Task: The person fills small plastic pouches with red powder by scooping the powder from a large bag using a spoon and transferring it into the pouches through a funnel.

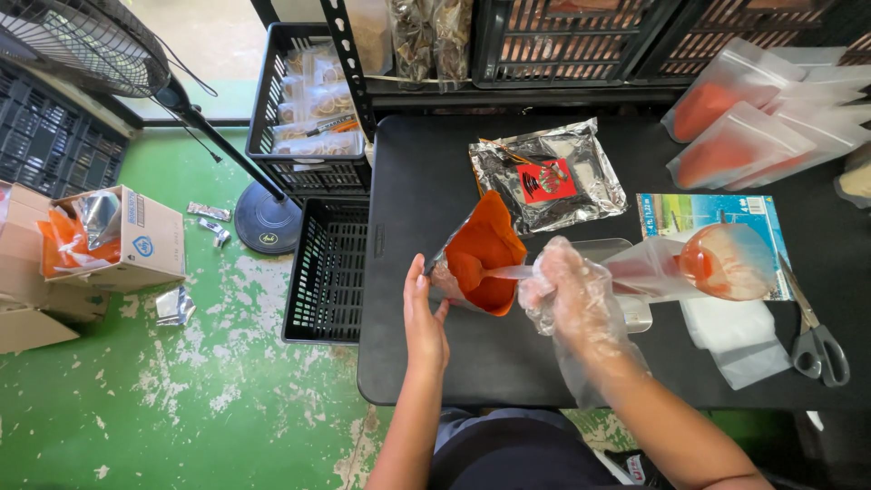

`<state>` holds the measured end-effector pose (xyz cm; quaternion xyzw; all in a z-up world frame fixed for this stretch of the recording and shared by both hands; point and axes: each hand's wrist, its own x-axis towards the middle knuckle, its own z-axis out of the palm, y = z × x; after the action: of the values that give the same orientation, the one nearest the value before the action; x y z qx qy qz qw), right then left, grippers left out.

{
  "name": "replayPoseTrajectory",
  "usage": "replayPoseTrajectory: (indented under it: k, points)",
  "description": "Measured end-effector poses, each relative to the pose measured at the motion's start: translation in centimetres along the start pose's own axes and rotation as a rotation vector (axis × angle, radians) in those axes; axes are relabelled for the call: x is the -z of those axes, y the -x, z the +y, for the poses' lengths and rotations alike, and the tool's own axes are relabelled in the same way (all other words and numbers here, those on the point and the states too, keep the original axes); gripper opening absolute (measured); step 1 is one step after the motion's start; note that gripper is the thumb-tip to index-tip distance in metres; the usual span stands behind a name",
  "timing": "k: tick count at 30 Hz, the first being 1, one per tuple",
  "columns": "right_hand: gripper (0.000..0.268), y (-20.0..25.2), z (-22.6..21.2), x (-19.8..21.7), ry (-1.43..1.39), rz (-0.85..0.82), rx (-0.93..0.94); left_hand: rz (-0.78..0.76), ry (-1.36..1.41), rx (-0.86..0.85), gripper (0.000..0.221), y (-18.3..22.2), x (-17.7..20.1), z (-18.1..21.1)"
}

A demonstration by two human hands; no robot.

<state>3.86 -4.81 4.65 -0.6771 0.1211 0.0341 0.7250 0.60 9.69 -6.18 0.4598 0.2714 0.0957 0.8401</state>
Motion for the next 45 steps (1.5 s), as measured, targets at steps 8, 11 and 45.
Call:
replayPoseTrajectory:
  k: [8, 11, 45]
  points:
    - [0.023, -5.6, 7.3, 6.9, 0.822, -0.051, 1.304, 0.056, 0.028, -0.029, 0.066, 0.0, -0.3, -0.6]
    - [0.031, -4.1, 6.3, 5.9, 0.704, -0.086, 1.334, 0.068, 0.04, -0.041, 0.063, -0.2, 0.0, -1.2]
    - [0.024, -1.8, 7.2, 1.1, -0.154, -0.216, 0.041, 0.088, 0.058, -0.053, 0.058, 0.2, -0.2, -0.9]
